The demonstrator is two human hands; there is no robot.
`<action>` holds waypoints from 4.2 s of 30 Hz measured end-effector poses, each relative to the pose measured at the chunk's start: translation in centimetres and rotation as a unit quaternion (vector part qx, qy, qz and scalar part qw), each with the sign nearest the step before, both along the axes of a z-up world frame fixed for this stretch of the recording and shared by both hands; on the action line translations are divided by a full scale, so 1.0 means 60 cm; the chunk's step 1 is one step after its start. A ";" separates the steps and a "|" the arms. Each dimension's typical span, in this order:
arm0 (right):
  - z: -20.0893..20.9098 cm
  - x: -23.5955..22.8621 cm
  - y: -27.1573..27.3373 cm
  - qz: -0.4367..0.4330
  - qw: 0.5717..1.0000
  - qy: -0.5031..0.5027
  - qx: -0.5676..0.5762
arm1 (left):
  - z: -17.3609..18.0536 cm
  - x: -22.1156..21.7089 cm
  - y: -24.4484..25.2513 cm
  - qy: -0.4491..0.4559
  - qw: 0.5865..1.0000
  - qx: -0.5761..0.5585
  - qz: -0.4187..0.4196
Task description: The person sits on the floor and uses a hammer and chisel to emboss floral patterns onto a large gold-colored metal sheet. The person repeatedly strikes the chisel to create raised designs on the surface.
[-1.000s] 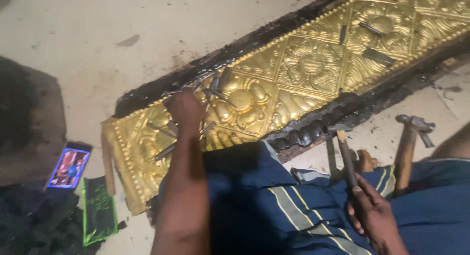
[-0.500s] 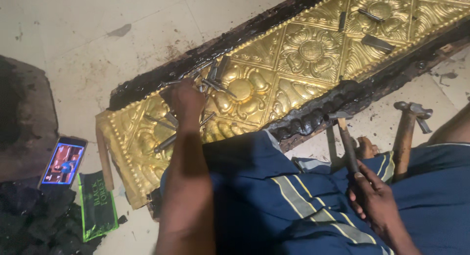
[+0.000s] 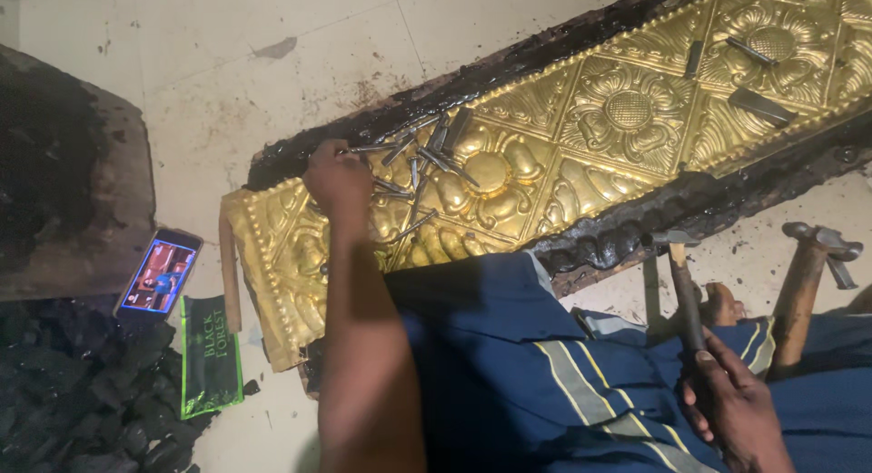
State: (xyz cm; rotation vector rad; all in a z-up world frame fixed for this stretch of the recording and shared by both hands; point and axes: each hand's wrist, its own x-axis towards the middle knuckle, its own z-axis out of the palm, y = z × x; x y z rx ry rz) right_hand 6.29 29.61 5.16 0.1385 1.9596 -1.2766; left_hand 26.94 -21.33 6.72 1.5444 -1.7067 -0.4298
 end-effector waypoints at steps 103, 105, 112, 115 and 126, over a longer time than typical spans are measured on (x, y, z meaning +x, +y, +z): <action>0.057 0.038 -0.037 0.116 0.958 0.262 -0.012 | -0.113 -0.228 0.272 0.093 0.880 0.151 -0.441; 0.089 0.037 -0.043 0.085 0.957 0.273 -0.045 | -0.111 -0.226 0.276 0.085 0.872 0.188 -0.444; 0.122 0.059 -0.069 -0.102 0.861 0.439 -0.236 | -0.094 -0.218 0.285 -0.018 0.889 0.115 -0.442; 0.082 0.059 -0.098 0.193 0.815 0.547 -0.011 | -0.088 -0.222 0.281 -0.038 0.883 0.144 -0.445; 0.043 0.079 -0.053 0.103 0.873 0.477 -0.011 | -0.112 -0.209 0.286 0.018 0.881 0.011 -0.472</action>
